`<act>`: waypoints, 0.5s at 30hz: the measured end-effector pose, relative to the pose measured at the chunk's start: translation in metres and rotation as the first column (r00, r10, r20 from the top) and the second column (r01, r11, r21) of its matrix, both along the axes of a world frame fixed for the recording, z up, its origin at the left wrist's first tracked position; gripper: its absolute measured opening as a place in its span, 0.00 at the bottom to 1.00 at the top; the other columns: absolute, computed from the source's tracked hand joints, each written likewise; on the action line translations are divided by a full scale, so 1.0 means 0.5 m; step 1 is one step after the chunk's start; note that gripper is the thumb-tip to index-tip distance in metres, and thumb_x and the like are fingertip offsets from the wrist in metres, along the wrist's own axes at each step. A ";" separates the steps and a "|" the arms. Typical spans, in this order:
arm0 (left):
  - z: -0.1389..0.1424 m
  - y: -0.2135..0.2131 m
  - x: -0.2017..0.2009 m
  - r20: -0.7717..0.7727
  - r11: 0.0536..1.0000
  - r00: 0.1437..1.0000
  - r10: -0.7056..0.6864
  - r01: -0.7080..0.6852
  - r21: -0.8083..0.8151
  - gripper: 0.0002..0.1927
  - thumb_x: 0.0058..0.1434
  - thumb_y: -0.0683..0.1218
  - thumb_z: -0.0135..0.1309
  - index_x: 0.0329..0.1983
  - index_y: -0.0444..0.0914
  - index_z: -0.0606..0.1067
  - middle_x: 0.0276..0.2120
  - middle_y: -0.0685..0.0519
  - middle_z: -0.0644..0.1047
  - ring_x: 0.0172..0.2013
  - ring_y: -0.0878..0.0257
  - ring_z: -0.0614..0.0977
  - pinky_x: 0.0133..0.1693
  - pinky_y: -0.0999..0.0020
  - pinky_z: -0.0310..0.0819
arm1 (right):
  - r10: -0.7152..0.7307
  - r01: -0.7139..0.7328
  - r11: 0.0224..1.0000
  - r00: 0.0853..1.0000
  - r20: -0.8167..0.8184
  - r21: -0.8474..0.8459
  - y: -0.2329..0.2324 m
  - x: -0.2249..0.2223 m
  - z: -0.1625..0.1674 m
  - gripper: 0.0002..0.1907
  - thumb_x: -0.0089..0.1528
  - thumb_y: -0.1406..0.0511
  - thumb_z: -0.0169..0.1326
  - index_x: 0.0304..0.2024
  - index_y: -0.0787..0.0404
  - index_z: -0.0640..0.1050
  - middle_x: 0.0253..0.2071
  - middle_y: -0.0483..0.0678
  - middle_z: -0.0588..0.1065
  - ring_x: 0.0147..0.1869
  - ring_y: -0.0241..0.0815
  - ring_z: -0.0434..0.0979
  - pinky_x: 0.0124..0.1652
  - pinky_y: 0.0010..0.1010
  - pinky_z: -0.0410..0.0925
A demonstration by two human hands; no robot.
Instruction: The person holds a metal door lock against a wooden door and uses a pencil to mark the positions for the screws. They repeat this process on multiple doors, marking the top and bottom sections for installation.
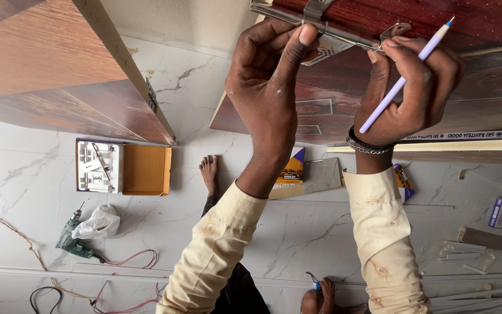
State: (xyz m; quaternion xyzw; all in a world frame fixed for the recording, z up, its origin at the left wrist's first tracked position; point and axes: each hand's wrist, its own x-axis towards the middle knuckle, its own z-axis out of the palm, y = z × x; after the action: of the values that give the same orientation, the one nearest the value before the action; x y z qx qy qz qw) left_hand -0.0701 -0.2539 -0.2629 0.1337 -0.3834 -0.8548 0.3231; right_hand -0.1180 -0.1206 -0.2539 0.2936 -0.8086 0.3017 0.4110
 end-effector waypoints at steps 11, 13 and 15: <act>-0.002 0.002 -0.004 -0.047 0.999 0.999 0.025 -0.024 0.026 0.11 0.72 0.42 0.63 0.50 0.30 0.76 0.40 0.45 0.83 0.42 0.63 0.86 0.49 0.68 0.86 | 0.013 -0.013 1.000 0.999 -0.041 -0.006 -0.003 -0.011 0.000 0.06 0.64 0.70 0.68 0.42 0.62 0.83 0.43 0.48 0.74 0.55 0.45 0.73 0.52 0.37 0.77; -0.001 0.000 -0.002 -0.030 1.000 0.999 0.022 -0.021 0.017 0.12 0.72 0.42 0.63 0.50 0.30 0.76 0.40 0.45 0.83 0.42 0.63 0.86 0.49 0.68 0.86 | 0.013 -0.014 1.000 0.999 -0.029 -0.006 -0.004 -0.011 0.001 0.06 0.65 0.70 0.68 0.42 0.61 0.83 0.42 0.48 0.75 0.55 0.46 0.73 0.52 0.37 0.77; -0.001 -0.002 0.000 -0.011 1.000 1.000 0.027 -0.027 0.001 0.11 0.71 0.42 0.63 0.50 0.30 0.76 0.40 0.45 0.83 0.42 0.63 0.86 0.48 0.68 0.86 | -0.005 0.007 1.000 0.997 -0.073 0.029 -0.004 -0.011 0.002 0.06 0.64 0.70 0.68 0.42 0.61 0.83 0.40 0.47 0.75 0.54 0.45 0.72 0.51 0.35 0.77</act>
State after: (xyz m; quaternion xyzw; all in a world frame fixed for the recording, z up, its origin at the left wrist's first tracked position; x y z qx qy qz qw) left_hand -0.0700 -0.2550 -0.2635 0.1342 -0.3793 -0.8513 0.3366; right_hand -0.1237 -0.1227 -0.2529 0.3081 -0.7983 0.2777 0.4366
